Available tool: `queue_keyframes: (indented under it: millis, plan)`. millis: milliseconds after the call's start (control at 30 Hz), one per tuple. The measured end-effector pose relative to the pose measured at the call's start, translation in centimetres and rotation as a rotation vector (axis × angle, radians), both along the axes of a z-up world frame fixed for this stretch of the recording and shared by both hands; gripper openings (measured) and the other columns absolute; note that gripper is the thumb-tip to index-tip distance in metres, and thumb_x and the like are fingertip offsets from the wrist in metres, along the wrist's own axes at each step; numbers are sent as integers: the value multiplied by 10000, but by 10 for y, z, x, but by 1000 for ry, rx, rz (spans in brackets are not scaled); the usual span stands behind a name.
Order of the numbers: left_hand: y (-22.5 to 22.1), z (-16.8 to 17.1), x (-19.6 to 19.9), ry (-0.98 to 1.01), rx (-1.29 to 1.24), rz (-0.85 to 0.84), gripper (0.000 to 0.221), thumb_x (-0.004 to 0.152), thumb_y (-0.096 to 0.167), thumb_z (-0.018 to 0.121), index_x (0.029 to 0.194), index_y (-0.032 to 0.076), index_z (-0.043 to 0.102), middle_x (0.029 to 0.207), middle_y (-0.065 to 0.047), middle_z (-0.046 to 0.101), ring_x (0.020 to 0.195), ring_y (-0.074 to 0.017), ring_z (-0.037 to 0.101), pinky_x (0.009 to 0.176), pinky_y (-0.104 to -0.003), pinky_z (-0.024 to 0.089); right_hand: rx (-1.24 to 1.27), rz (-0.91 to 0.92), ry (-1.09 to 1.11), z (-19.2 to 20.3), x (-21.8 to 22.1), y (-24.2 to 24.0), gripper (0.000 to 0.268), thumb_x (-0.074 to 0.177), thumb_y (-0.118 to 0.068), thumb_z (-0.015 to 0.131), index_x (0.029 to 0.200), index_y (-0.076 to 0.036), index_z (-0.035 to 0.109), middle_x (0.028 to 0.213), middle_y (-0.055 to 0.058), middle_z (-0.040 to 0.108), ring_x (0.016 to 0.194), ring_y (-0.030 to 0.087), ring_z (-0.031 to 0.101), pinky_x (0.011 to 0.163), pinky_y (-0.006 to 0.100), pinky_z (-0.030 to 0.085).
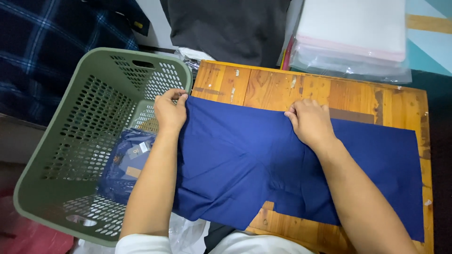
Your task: Folding a blue collared shirt and inserting it into a clear plastic packaging sleeve on a wooden table.
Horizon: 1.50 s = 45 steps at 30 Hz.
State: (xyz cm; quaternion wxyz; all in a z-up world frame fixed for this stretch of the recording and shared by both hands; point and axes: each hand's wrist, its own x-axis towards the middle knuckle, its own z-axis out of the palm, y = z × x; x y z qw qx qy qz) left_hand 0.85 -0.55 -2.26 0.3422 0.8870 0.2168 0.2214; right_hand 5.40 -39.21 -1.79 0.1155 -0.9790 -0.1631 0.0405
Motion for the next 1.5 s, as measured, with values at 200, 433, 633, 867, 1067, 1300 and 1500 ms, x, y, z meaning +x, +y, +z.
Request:
queue_keyframes:
  millis: [200, 433, 633, 867, 1067, 1300, 1500]
  plan:
    - [-11, 0, 6, 170, 498, 80, 36, 882, 246, 799, 915, 252, 786, 802, 42, 723, 926, -199, 595, 814, -384, 456, -161, 27, -107, -16, 0, -3, 232, 1062, -438, 542, 1019, -247, 666, 967, -12, 650, 1097, 194, 583, 986, 428, 362]
    - [-117, 64, -36, -157, 531, -282, 168, 849, 60, 793, 963, -62, 773, 1217, -322, 627, 1202, -513, 561, 991, -621, 461, -143, 22, -131, -41, 9, -10, 258, 1072, -448, 515, 1055, -235, 660, 1002, 3, 648, 1098, 206, 566, 971, 430, 356]
    - [-135, 66, -54, 719, 472, -651, 694, 1055, 564, 312, 1633, 180, 293, 1705, -219, 156, 1571, -457, 81, 1219, -658, 88, -129, 140, -206, 4, -25, 21, 355, 1071, -386, 487, 1310, -183, 654, 1337, 103, 612, 1314, 296, 537, 1031, 482, 417]
    - [-105, 59, -40, 809, 487, -615, 621, 1051, 584, 230, 1637, 378, 226, 1743, -55, 84, 1590, -377, 55, 1219, -670, 63, -179, 258, 230, 27, -62, 46, 771, 1046, -636, 306, 1639, -149, 233, 1709, 190, 166, 1580, 404, 123, 1262, 567, 132]
    - [-73, 32, -33, 743, 551, -560, 638, 1056, 580, 254, 1650, 350, 210, 1745, -40, 100, 1597, -287, 105, 1245, -596, 103, -247, 209, 250, 30, -64, 49, 848, 994, -752, 263, 1662, -239, 165, 1742, 105, 90, 1598, 372, 41, 1272, 550, 53]
    - [-70, 53, -56, 519, 458, -557, 584, 1077, 387, 440, 1594, 120, 394, 1710, -180, 199, 1575, -352, 182, 1211, -662, 133, -162, 234, 171, 18, -67, 44, 808, 1026, -694, 289, 1660, -198, 213, 1717, 163, 174, 1586, 379, 114, 1259, 584, 58]
    - [-51, 78, -180, 42, 113, -277, 98, 949, 281, 741, 1002, 206, 775, 842, 8, 740, 876, -229, 732, 828, -356, 529, 129, 423, -262, 26, -122, 26, 618, 993, -480, 580, 1526, -174, 507, 1402, 93, 624, 1423, 282, 496, 1155, 558, 322]
